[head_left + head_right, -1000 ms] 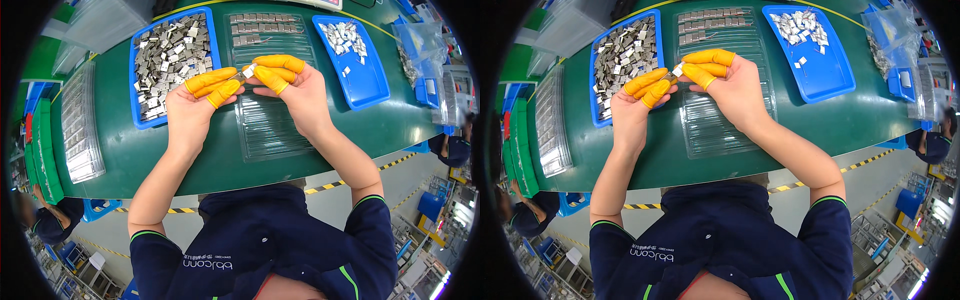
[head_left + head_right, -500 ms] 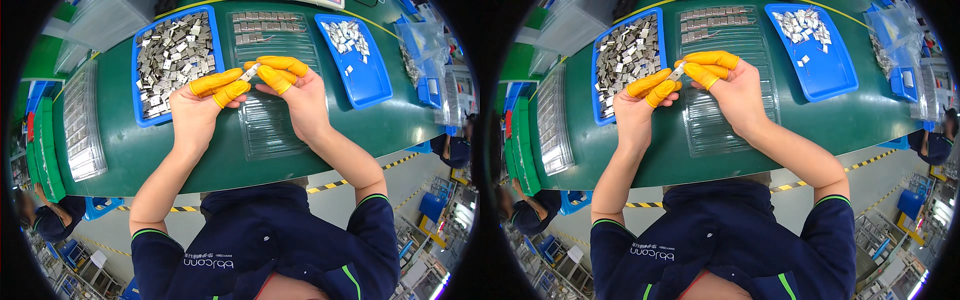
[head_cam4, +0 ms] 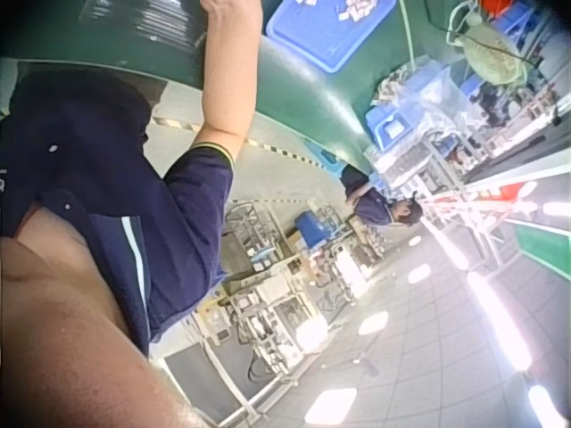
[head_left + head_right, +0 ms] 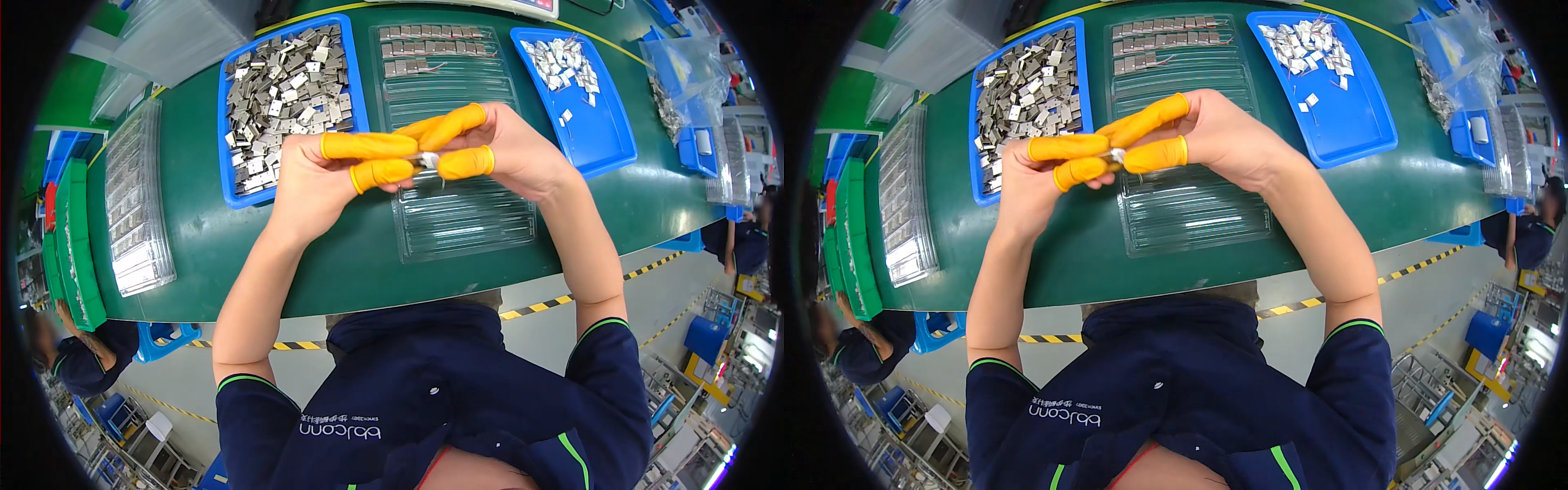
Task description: The person assembles small electronic components by hand at a factory workstation. They pick up a metal piece from a blue tray and a white piece from another tray, then press them together and place the assembled unit into a clear plastic tray. The process is repeated continuously throughout the video.
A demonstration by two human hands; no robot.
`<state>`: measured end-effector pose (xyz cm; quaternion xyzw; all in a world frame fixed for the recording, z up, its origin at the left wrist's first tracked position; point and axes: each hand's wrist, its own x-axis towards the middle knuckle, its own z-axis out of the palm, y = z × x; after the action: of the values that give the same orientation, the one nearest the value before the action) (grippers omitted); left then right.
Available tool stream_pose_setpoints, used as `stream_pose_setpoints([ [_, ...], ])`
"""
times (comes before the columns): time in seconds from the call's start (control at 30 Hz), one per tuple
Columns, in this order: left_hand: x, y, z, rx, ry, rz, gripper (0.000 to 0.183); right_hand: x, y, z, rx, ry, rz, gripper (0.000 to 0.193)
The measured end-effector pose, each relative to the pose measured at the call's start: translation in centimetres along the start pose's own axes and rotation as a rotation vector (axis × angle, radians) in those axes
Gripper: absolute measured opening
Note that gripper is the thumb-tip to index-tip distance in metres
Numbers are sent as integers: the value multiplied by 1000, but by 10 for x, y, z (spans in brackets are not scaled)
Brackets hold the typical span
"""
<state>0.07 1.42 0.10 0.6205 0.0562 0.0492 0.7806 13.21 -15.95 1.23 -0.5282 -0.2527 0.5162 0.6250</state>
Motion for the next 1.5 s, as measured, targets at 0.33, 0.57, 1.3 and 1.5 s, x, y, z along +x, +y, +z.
stream_pose_setpoints([
  [0.33,-1,-5,5,16,42,34,20,-3,-2,11,-84,105,24,28],
  [0.57,5,-3,17,90,265,182,30,5,-8,6,-370,277,-234,21],
  [1.3,1,-6,-1,613,258,160,27,34,21,20,-1072,412,-1034,22],
  [1.5,3,-2,-3,320,146,-8,27,33,17,17,-1164,476,-1124,21],
])
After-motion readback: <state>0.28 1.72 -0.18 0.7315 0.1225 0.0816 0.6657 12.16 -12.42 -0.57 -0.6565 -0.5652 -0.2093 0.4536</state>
